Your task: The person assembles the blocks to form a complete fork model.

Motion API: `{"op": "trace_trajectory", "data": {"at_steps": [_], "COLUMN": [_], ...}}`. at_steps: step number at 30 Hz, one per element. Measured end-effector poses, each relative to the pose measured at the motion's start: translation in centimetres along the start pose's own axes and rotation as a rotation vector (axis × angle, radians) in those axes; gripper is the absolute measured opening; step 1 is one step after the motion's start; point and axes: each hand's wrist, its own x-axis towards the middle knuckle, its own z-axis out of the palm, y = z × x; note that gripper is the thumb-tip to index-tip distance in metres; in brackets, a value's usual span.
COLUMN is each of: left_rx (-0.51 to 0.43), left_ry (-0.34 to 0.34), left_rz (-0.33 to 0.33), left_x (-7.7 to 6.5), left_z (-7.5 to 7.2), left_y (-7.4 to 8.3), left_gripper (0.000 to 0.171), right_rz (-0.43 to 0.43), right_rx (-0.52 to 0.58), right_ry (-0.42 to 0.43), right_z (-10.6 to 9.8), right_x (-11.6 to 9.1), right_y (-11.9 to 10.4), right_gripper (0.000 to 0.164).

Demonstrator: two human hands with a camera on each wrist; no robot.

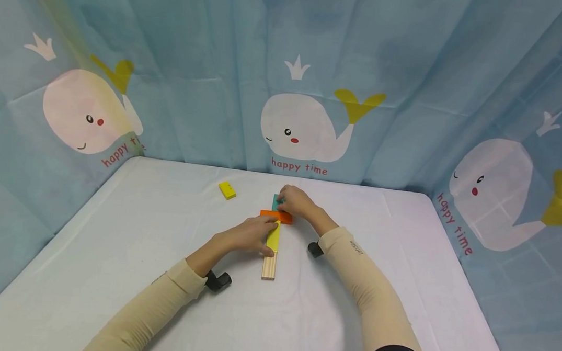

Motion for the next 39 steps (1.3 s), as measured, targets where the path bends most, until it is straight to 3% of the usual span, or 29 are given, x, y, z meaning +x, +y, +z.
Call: {"op": "trace_trajectory", "data": {"at_steps": [11,19,39], "left_rx": [-0.004,-0.031,-0.083], "left_ry": [0.006,0.016,0.021], "left_rz": [0.009,-0.004,-0.01], "left_x": [0.0,0.2,0.3], "left_z": [0.2,0.4,0.3], "left_y": [-0.2,-0.7,-1.0], "left_gripper": [0.075,0.076,0.078], "right_rz": [-0.015,0.019,-0.07], "right_rx": [-0.005,0.091,0.211], "right_ry": [0.023,0.032,0.101], "right_z": [0.0,-0.3,-0.3], "right_x": [-0.5,-1.5,-7.1], "right_y": [-0.2,-0.1,0.2], "right_gripper": [0.029,0.029,0.029]}}
